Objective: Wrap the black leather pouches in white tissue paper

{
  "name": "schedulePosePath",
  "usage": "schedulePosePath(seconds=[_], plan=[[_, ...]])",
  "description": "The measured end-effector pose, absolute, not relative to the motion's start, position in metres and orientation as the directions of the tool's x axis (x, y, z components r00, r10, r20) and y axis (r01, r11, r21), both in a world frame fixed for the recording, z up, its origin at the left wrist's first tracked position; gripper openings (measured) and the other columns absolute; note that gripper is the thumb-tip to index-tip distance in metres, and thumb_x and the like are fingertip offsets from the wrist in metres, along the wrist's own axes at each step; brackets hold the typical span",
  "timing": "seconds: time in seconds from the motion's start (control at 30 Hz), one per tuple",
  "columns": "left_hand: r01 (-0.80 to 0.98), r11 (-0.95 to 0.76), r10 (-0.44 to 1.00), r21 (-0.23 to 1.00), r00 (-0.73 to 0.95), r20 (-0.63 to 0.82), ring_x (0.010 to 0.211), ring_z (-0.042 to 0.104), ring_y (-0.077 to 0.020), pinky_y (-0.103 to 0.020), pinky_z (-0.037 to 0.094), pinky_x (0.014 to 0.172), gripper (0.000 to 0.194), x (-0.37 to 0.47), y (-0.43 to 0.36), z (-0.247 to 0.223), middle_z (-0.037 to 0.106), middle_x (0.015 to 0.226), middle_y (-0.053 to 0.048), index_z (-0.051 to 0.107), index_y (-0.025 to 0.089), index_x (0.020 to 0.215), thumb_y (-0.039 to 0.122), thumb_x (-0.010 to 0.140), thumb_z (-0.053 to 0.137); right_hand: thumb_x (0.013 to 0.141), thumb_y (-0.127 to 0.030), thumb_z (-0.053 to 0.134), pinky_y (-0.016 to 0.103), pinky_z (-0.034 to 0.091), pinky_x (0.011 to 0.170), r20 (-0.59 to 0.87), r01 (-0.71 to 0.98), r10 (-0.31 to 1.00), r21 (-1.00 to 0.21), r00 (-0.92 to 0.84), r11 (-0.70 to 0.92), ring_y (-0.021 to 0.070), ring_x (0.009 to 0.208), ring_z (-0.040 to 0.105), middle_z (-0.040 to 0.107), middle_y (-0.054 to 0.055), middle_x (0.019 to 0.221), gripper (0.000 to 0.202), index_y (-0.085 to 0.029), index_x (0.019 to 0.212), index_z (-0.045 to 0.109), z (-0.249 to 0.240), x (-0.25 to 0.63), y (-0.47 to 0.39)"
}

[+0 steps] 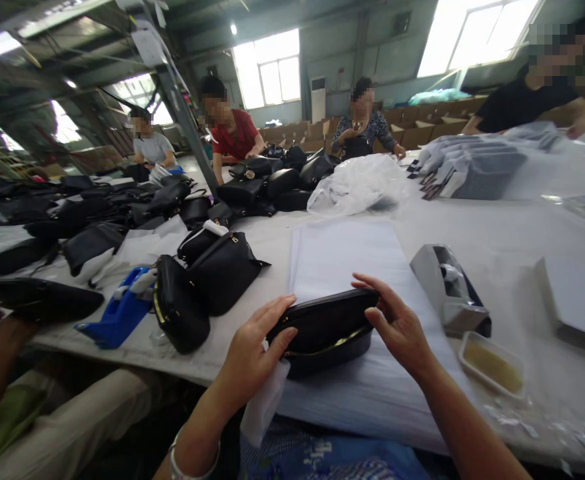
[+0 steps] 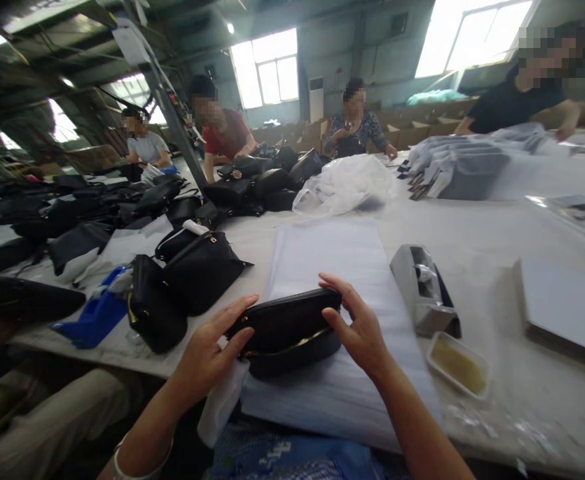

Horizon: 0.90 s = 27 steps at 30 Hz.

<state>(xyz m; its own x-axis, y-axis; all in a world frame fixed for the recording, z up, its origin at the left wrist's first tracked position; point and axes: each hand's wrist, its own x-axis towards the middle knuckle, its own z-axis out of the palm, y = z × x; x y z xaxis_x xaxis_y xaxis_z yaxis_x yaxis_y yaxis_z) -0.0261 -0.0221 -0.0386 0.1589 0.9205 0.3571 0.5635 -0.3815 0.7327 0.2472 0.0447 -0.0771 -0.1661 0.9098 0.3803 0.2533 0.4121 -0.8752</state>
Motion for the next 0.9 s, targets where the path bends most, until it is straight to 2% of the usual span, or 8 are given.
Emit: schedulePosePath(seconds=[0.1,0.2,0.3,0.37,0.5,0.63,0.8,0.9], plan=[[0.484,-0.285,0.958,0.827,0.111,0.265,0.133,0.05,-0.0263,-0.045,0.04,0.112,0.053,-0.033,-0.021,-0.045,0.05,0.147,-0.01,0.043,0.028,0.145,0.04,0.095,0.055,0.084,-0.045,0.068,0.034,0.055,0.082,0.258,0.311,0.949,-0.901,-0.178,0.303,0.0221,0.089,0.067,0.069,0.004,0.103,0.054,-0.028,0.133,0.052,-0.079,0.249,0.047],[0.335,-0.187,0.982,0.923,0.062,0.176,0.132,0.051,-0.0292,-0.044,0.045,0.107,0.082,-0.039,-0.029,-0.052,0.032,0.158,-0.015,0.013,0.029,0.156,0.048,0.091,0.059,0.08,-0.044,0.072,0.032,0.056,0.076,0.14,0.27,0.96,-0.941,-0.242,0.206,0.0211,0.081,0.066,0.069,0.0,0.087,0.066,-0.027,0.139,0.047,-0.086,0.258,0.053],[0.343,-0.056,0.994,0.938,0.107,0.02,0.131,0.052,-0.029,-0.046,0.043,0.108,0.107,-0.037,-0.046,-0.058,0.036,0.156,-0.015,-0.005,0.032,0.156,0.045,0.082,0.072,0.079,-0.05,0.072,0.034,0.055,0.076,0.027,0.268,0.916,-0.952,-0.399,0.145,0.0254,0.087,0.067,0.073,0.004,0.092,0.043,-0.022,0.112,0.067,-0.092,0.269,0.06],[0.443,0.004,0.993,0.896,0.102,-0.055,0.134,0.05,-0.0283,-0.046,0.041,0.111,0.109,-0.034,-0.056,-0.06,0.044,0.152,-0.012,0.0,0.033,0.156,0.038,0.078,0.076,0.079,-0.052,0.071,0.034,0.055,0.072,-0.008,0.316,0.906,-0.938,-0.424,0.14,0.0269,0.085,0.067,0.074,0.005,0.088,0.034,-0.02,0.091,0.072,-0.095,0.273,0.064],[0.664,0.072,0.987,0.744,0.063,-0.151,0.12,0.061,-0.0311,-0.044,0.048,0.101,0.083,-0.034,-0.066,-0.062,0.063,0.132,-0.009,0.035,0.028,0.147,0.03,0.074,0.075,0.08,-0.051,0.07,0.033,0.055,0.068,0.033,0.386,0.916,-0.9,-0.399,0.2,0.026,0.078,0.067,0.073,0.002,0.077,0.029,-0.022,0.08,0.073,-0.093,0.274,0.065],[0.812,-0.014,0.97,0.584,0.154,-0.19,0.105,0.069,-0.0291,-0.034,0.055,0.083,0.065,-0.051,-0.057,-0.053,0.072,0.116,-0.003,0.051,0.033,0.133,0.022,0.072,0.071,0.083,-0.047,0.069,0.033,0.057,0.07,0.059,0.36,0.905,-0.905,-0.421,0.227,0.0251,0.079,0.068,0.074,0.0,0.079,0.024,-0.024,0.082,0.074,-0.081,0.273,0.061],[0.947,-0.277,0.96,0.161,0.279,0.009,0.08,0.071,-0.0253,-0.031,0.052,0.066,0.054,-0.065,-0.006,-0.021,0.075,0.094,0.0,0.057,0.032,0.127,0.022,0.075,0.069,0.087,-0.035,0.069,0.041,0.051,0.102,0.316,0.239,0.862,-0.871,-0.397,0.43,0.0273,0.113,0.064,0.07,0.005,0.12,0.032,-0.025,0.118,0.07,-0.053,0.277,0.079],[0.921,-0.379,0.893,-0.091,0.39,0.224,0.083,0.067,-0.0232,-0.035,0.05,0.076,0.07,-0.058,0.037,-0.011,0.072,0.103,-0.004,0.037,0.028,0.147,0.019,0.083,0.065,0.091,-0.024,0.064,0.046,0.043,0.111,0.568,0.229,0.749,-0.722,-0.342,0.653,0.0265,0.126,0.055,0.064,0.006,0.131,0.033,-0.026,0.123,0.067,-0.048,0.288,0.105]])
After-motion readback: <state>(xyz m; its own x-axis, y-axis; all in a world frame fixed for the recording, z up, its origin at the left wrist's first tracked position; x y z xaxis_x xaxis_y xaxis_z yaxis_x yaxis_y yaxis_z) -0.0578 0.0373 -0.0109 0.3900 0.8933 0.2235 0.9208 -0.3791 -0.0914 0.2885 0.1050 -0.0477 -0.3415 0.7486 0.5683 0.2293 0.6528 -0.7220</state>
